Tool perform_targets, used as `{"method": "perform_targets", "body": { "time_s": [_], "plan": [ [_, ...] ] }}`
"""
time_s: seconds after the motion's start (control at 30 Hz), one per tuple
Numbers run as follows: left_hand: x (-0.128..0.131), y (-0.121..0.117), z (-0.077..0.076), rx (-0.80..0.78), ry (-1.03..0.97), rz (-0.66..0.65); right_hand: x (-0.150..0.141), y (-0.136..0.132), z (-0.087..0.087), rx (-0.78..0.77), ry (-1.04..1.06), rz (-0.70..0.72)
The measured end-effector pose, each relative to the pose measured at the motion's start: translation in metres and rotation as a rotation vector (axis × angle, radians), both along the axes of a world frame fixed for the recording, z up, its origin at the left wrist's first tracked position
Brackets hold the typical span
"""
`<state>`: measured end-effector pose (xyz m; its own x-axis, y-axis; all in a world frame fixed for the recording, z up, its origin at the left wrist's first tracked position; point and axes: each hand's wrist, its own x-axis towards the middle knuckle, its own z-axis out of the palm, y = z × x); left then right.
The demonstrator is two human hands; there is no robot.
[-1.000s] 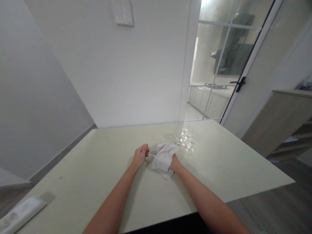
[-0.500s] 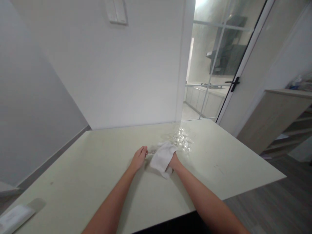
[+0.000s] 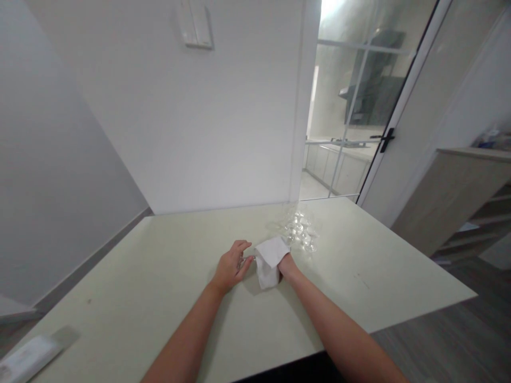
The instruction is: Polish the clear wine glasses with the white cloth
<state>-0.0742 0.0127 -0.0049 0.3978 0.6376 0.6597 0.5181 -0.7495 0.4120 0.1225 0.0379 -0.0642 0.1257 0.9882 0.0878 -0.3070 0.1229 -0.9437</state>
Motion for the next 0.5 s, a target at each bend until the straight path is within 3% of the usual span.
{"method": "perform_targets", "body": {
  "time_s": [0.1, 0.23, 0.33, 0.5],
  "plan": [
    [0.001, 0.005, -0.002, -0.077, -0.098, 0.051, -0.006, -0.004, 0.012, -0.134, 0.169, -0.003],
    [0.01, 0.014, -0.007, -0.408, -0.446, 0.077, -0.004, -0.008, 0.029, -0.217, 0.343, 0.039],
    [0.014, 0.019, -0.009, -0.576, -0.659, 0.045, 0.0, -0.008, 0.031, -0.162, 0.246, 0.034],
    [0.01, 0.024, -0.009, -0.631, -0.784, 0.123, 0.002, -0.005, 0.019, 0.008, 0.053, 0.077]
  ]
}}
